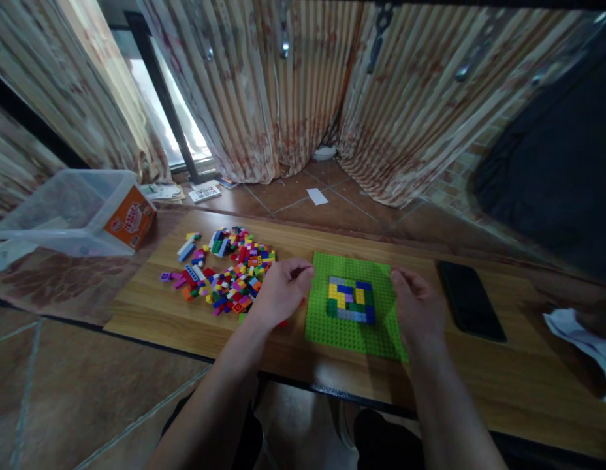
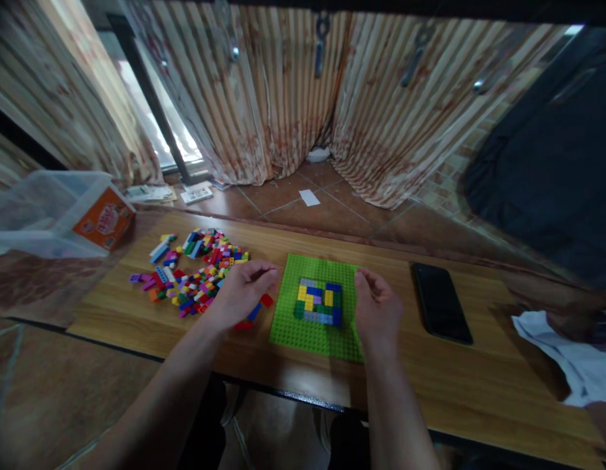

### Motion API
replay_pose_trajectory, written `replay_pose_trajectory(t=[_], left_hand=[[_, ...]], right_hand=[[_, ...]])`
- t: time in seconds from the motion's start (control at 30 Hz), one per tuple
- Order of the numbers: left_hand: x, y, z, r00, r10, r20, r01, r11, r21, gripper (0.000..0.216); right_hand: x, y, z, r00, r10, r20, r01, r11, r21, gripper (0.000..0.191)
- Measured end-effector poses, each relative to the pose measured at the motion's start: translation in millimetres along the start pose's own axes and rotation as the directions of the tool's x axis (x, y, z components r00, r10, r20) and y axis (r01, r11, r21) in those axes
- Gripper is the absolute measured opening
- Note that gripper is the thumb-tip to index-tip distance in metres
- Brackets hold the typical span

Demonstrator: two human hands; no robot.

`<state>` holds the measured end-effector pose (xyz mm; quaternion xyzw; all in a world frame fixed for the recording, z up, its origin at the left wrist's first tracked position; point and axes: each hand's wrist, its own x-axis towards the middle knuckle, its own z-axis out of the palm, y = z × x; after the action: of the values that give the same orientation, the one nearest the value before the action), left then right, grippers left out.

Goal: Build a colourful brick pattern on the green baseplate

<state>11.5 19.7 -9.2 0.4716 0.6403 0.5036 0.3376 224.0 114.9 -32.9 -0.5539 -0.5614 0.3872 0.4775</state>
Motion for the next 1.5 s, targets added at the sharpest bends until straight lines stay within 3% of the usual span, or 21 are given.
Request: replay_pose_trajectory(t=[0.13,0.3,0.47,0.57,0.67,0.83,1.03,1.17,1.5], left_hand=[[1,1,-6,0.992,-0.035,-0.121,0.026,0.997,-0.074,0.022],[2,10,-15,0.954,-0.136,-0.266,0.055,0.956,-0.29,0.017],[3,15,-30,0.897,-0.174,-0.407,-0.015,0.907,-0.421,0.019],[3,14,-40,0.859,-0.205,-0.469,-0.055,0.873,-0.484,0.022],[3,13,-49,0.832,-0.24,-0.5,-0.086,0.835,-0.544,0.024],[4,13,-65,0.765,-0.31,-0.565,-0.193,0.726,-0.66,0.026],[2,16,-89,0.698,-0.459,-0.55,-0.281,0.531,-0.8,0.032],[-2,17,-99,0.686,-0.539,-0.49,-0.281,0.425,-0.861,0.034],[-4,18,-102,0.708,-0.576,-0.408,-0.267,0.316,-0.91,0.031]], right_hand=[[-4,-5,6,0.997,-0.05,-0.056,0.051,0.998,0.019,0.033],[-11,-8,13,0.996,-0.068,-0.058,0.069,0.998,0.009,0.028],[-24,-16,19,0.992,-0.128,0.012,0.129,0.991,-0.042,0.025],[-36,-22,26,0.976,-0.182,0.116,0.194,0.976,-0.098,0.027],[-52,-27,36,0.919,-0.282,0.277,0.33,0.933,-0.143,0.025],[-80,-33,51,0.727,-0.457,0.512,0.581,0.807,-0.103,0.016],[-98,-35,66,0.604,-0.465,0.648,0.666,0.74,-0.09,0.012],[-102,-32,73,0.552,-0.47,0.688,0.699,0.711,-0.076,0.012],[-118,-31,107,0.605,-0.509,0.612,0.728,0.664,-0.167,0.013]])
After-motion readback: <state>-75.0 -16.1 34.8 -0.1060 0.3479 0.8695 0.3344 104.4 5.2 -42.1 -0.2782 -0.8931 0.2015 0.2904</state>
